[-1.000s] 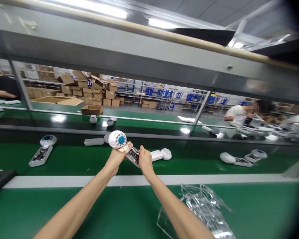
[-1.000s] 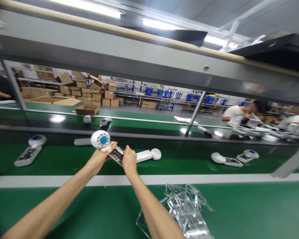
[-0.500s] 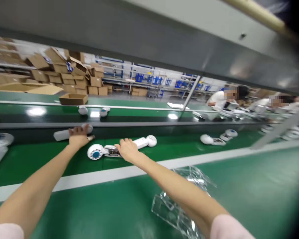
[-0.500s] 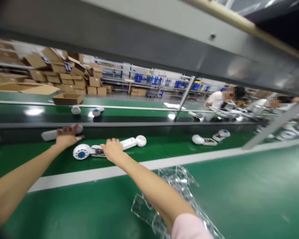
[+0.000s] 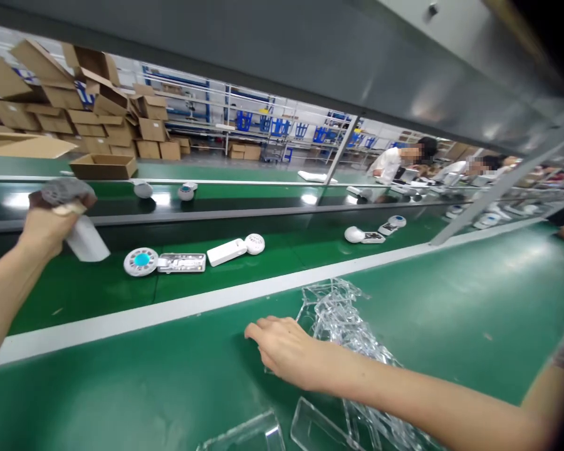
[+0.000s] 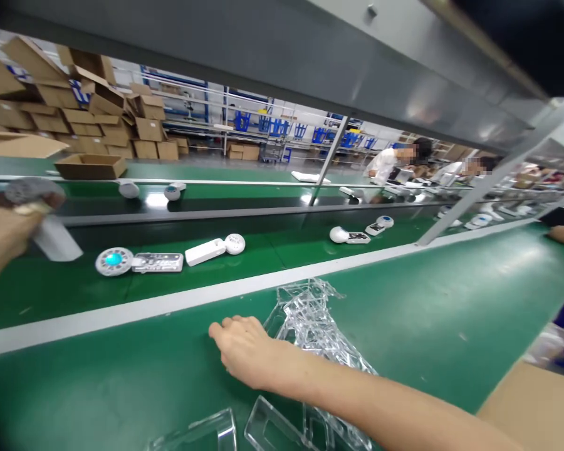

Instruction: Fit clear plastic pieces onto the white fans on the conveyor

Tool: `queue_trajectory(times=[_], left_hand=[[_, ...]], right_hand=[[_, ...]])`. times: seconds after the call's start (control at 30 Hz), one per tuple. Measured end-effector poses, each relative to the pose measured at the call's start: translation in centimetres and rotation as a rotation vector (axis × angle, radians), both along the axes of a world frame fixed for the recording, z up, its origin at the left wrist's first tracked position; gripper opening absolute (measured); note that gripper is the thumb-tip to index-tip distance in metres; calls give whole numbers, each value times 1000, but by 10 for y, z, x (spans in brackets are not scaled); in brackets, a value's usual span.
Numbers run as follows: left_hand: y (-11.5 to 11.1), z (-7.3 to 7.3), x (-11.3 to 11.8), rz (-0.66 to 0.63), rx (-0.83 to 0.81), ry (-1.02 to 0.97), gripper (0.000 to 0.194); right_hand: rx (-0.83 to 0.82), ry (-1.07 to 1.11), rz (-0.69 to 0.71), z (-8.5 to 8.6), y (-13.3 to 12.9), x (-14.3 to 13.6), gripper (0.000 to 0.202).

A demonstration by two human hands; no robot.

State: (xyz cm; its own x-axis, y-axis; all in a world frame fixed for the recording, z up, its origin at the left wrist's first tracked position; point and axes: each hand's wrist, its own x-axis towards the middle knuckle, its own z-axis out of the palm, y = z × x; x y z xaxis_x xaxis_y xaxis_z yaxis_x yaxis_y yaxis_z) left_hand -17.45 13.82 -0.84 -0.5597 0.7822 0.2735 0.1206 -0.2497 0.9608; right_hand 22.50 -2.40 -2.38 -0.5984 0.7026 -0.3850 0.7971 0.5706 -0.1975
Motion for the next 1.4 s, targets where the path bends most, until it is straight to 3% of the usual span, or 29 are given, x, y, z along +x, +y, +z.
queue_trajectory(times=[0.1,0.2,0.3,0.47,0.57,0.7,0.83,0.9,1.0,1.1,1.17,1.3,1.4], left_hand=[[-33,29,22,-67,33,-358,24],[-65,45,52,-328,177,-533,49],[-86,50,81,-450,392,-551,53],[-96,53,119,-474,427,-603,44],[-98,54,134,-578,405,-726,43],[-103,57,141,-692,379,-876,59],[-105,60,136,-652,403,-834,59],[-106,60,133,-610,446,-771,56],[-107,59,129,-534,484,-684,53],[-108,58,128,-468,471,-659,46],[-108,58,129,-443,456,-651,42],[-108,59,133,-468,424,-607,42],[-108,59,136,-446,409,-574,43]], right_hand=[[69,238,59,12,-1,-22,35],[160,361,64,22,-9,-33,26],[170,178,81,21,-21,-24,29],[81,-256,70,2,-39,-1,45],[92,-203,80,1,-43,-2,29],[159,-9,44,19,-42,-20,15],[185,234,-71,29,-47,-36,18],[161,397,-91,19,-51,-36,21],[151,517,-22,-10,-55,-24,25],[151,405,119,-31,-55,-10,27],[109,336,112,-32,-52,-10,40],[72,262,-90,-28,-48,-46,68],[116,155,-83,-44,-47,-74,75]])
